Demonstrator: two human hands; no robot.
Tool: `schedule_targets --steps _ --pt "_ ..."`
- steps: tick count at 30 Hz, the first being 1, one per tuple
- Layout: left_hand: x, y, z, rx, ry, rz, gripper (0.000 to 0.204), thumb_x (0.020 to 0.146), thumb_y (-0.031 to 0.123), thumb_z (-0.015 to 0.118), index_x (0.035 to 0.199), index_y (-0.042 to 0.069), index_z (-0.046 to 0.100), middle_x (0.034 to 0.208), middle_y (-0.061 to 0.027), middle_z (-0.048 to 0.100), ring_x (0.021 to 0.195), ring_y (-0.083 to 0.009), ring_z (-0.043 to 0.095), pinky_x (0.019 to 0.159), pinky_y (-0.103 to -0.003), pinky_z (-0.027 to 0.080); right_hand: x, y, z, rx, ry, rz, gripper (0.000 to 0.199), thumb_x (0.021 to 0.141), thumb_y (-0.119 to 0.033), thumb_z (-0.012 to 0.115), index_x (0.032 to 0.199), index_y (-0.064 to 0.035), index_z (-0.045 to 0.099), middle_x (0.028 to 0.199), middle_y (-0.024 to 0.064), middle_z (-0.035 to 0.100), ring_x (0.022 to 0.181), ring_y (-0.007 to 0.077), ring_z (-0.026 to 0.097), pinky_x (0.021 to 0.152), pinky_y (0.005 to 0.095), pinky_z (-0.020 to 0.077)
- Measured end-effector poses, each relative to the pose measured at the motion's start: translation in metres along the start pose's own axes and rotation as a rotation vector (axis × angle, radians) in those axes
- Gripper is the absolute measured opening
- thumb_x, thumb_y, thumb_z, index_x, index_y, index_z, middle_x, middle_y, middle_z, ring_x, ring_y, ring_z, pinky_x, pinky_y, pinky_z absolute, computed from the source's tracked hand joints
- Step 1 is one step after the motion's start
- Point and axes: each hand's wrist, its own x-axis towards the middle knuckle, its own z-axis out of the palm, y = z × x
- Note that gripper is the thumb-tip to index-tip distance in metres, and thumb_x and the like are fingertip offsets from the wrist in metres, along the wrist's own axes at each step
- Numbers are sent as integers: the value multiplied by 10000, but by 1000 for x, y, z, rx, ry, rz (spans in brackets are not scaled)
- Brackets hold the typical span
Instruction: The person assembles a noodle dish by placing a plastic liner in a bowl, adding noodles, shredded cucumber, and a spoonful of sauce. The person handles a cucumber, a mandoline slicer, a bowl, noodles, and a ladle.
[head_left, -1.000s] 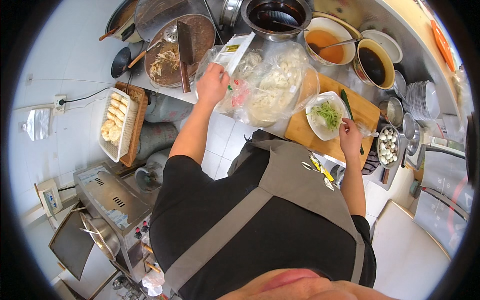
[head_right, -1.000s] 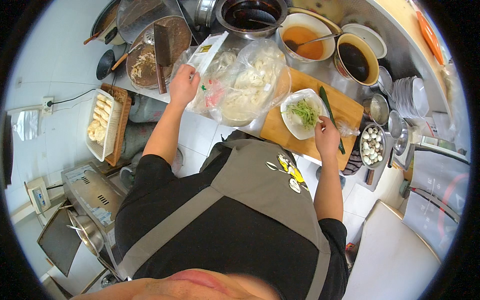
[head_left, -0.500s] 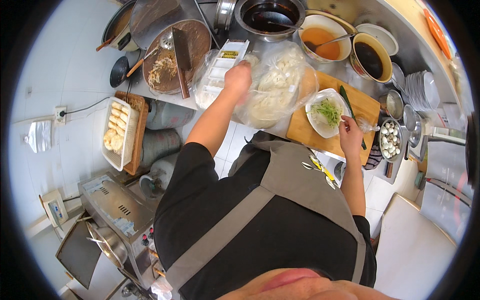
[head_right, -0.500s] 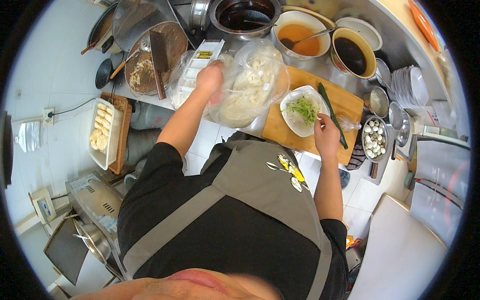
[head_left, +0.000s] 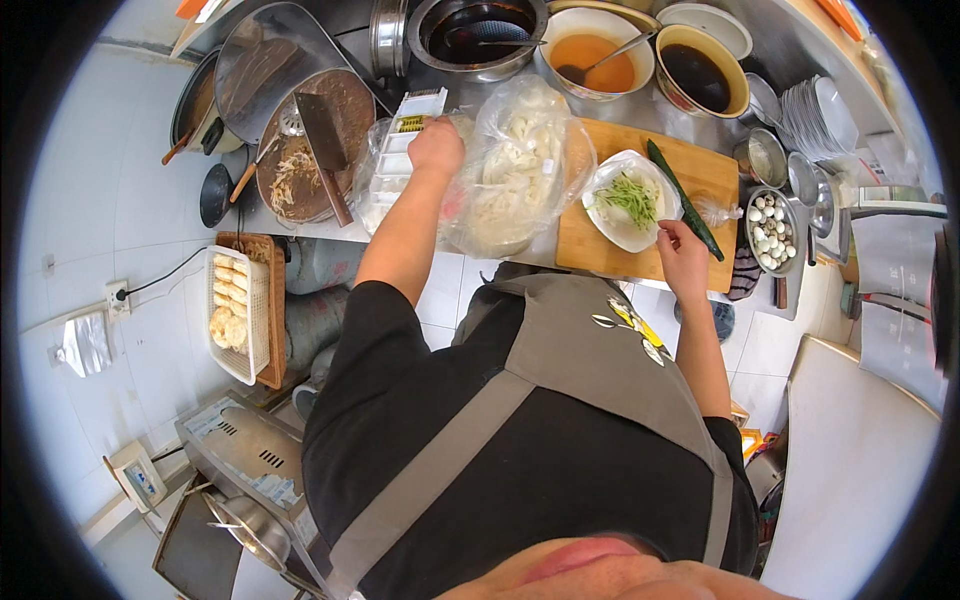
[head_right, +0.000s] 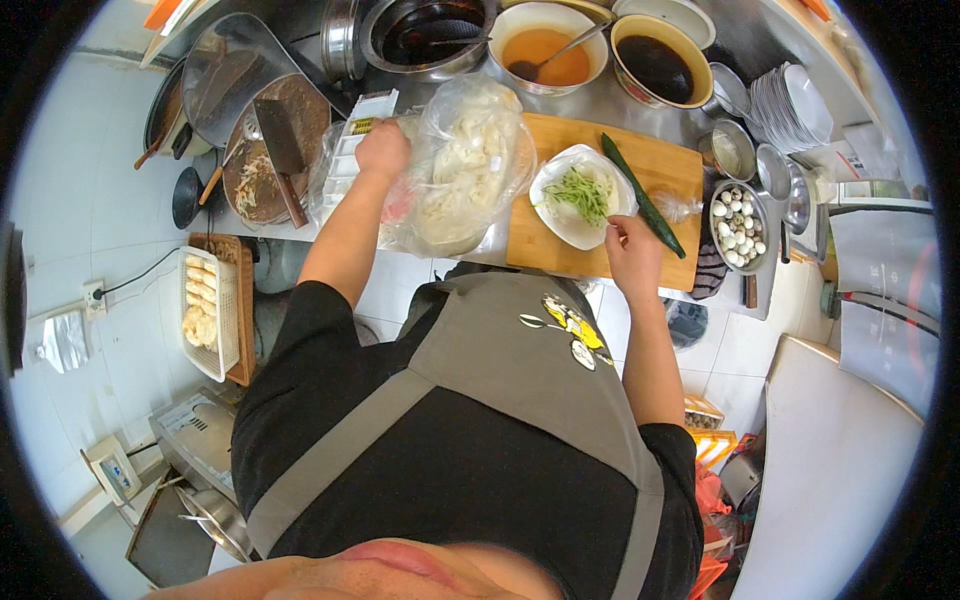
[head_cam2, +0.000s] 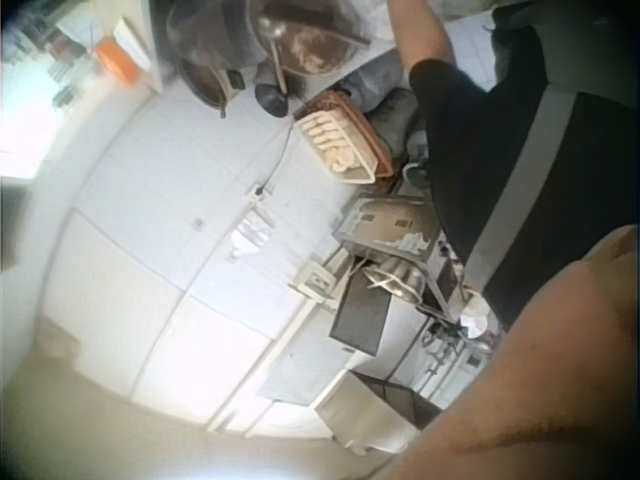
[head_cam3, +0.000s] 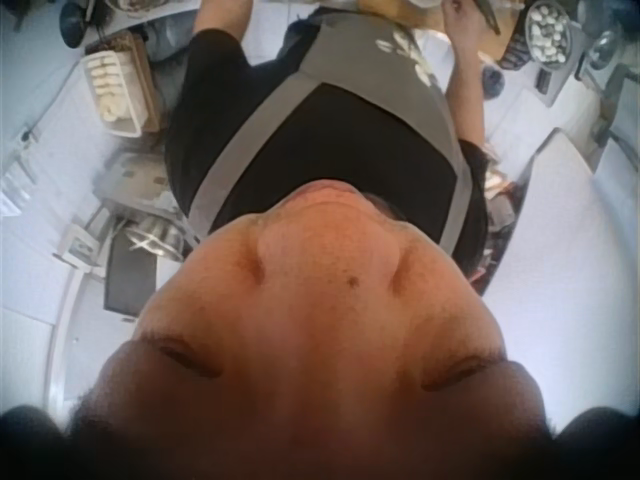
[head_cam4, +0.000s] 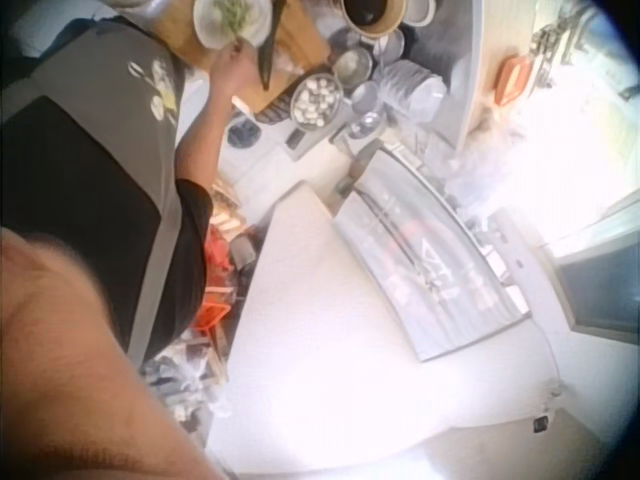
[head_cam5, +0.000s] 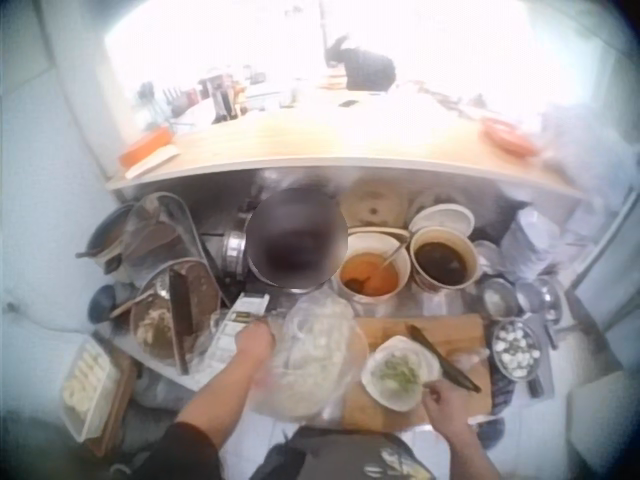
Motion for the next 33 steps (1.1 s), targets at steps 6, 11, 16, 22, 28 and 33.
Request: schedule_targets --steps 6,11,16,22,28,33 --pt "5 -1 -14 44 -150 -28 336 835 259 626 1074 35 701 1118 -175 707 983 -345 697 828 -455 563 16 -29 25 249 -237 58 267 884 -113 653 1127 -6 679 915 119 716 753 199 655 712 319 524" --pt "5 -7 -30 -80 -187 -16 321 780 297 651 901 13 741 942 -219 719 885 -354 708 774 -443 554 32 -68 65 332 -509 -67 574 851 -114 654 1400 -54 500 1236 179 617 1015 258 630 865 344 522" --pt "-6 -22 -66 -529 67 -13 303 749 300 675 830 14 731 777 -156 721 757 -313 695 727 -401 541 44 -89 96 410 -598 -204 777 805 -80 636 1521 -64 332 1539 268 337 1420 359 376 1112 390 394" --pt "-27 -11 -116 -962 64 -14 177 755 167 680 780 -7 663 664 -46 646 607 -110 570 592 -289 471 60 -96 144 40 -861 -420 836 767 -91 649 1531 -47 311 1607 239 228 1494 389 219 1214 413 227" --pt "-51 16 -106 -954 -63 141 95 797 103 666 813 11 648 679 33 594 595 -59 509 540 -245 423 65 -104 172 -150 -1007 -622 793 773 -147 646 1507 -33 368 1616 234 205 1485 401 219 1210 424 235" --pt "-63 40 -44 -527 -110 352 150 767 117 712 898 44 695 777 -93 668 699 -228 642 660 -343 517 56 -88 148 173 -880 -312 540 799 -118 633 1331 -40 574 1281 210 602 1207 316 574 1043 395 445"
